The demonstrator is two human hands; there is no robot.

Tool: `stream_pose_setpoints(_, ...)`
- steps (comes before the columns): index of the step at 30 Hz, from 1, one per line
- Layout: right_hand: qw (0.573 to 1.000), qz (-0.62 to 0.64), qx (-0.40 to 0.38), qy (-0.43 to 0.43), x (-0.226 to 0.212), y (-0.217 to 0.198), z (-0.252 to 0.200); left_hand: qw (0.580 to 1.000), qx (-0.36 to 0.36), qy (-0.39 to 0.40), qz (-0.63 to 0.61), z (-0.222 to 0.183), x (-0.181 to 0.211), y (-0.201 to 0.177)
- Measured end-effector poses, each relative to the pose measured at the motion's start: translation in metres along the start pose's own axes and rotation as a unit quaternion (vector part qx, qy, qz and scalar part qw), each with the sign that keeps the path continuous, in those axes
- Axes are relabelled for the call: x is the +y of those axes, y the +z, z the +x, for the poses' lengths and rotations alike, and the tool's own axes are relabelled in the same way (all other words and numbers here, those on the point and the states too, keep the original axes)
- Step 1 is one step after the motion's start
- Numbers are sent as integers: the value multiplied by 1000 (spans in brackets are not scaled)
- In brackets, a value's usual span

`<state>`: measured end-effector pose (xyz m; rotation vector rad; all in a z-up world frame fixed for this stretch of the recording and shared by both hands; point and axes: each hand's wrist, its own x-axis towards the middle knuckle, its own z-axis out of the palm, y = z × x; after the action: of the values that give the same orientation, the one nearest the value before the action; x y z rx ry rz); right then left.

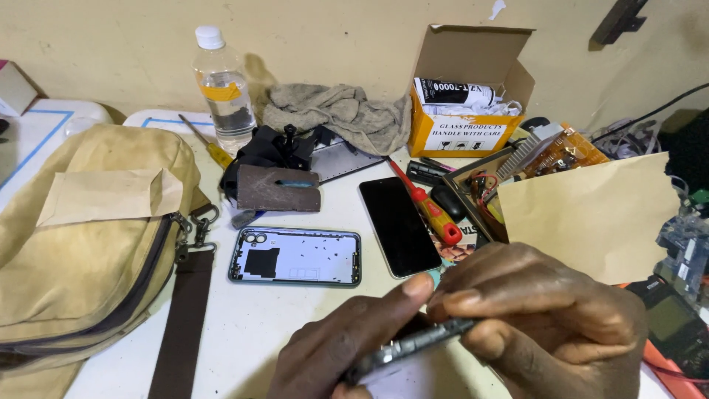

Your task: Securing a smartphone casing with rubber bands and using a screwdriver to work on internal components.

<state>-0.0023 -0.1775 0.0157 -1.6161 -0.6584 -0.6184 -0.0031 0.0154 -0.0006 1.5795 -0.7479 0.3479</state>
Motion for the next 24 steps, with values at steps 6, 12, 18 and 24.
stream_pose_setpoints(6,983,-4,128,134,6,15,-4,974,160,-160,19,-1,6,18)
stream_pose_setpoints(12,980,-38,122,150,4,28,-4,950,188,-235,81,2,5,15)
stream_pose_setpoints(18,963,-6,191,191,13,43,-6,946,173,-265,73,0,-6,10)
stream_pose_setpoints(24,958,-71,195,200,14,49,-6,945,180,-267,52,8,3,12)
